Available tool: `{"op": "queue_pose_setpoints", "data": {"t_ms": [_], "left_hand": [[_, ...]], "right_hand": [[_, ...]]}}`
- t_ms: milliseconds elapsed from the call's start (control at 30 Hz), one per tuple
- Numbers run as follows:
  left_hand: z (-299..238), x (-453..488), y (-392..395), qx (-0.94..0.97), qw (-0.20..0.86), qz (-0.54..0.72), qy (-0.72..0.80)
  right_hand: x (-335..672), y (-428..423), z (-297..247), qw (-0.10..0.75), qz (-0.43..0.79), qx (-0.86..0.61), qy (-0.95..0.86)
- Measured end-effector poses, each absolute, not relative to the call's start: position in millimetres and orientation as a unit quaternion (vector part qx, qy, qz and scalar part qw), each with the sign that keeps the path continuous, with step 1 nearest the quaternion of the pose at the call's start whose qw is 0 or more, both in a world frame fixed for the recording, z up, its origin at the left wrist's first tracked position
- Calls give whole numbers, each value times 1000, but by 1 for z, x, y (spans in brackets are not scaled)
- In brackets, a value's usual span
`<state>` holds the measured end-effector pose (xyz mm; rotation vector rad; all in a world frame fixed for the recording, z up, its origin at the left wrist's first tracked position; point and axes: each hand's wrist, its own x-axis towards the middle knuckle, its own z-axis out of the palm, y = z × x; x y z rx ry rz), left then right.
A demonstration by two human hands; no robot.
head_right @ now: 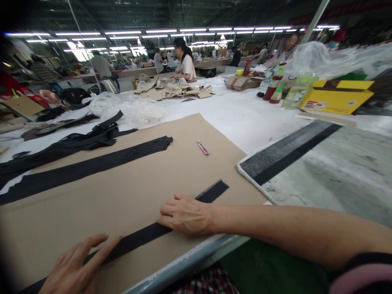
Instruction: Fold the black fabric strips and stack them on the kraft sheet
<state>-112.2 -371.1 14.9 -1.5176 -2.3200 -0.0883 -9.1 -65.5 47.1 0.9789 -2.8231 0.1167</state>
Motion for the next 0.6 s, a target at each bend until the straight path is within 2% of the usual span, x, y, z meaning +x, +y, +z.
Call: {"op": "queue_pose_setpoints", "data": {"t_ms": [133,267,433,600], "left_hand": [[21,-95,-329,-613,220,-43,-757],[5,-74,-309,-648,239,-37,-722],[-3,-73,-332,-641,265,-10,-721],[4,-78,-361,-602,247,12,-759]], "right_hand": [[-10,-67,47,56,66,275,-958],[-9,-67,49,45,60,267,-961],[-9,-73,52,29,82,265,-960],[-16,-83,59,5,110,259,-960]]}}
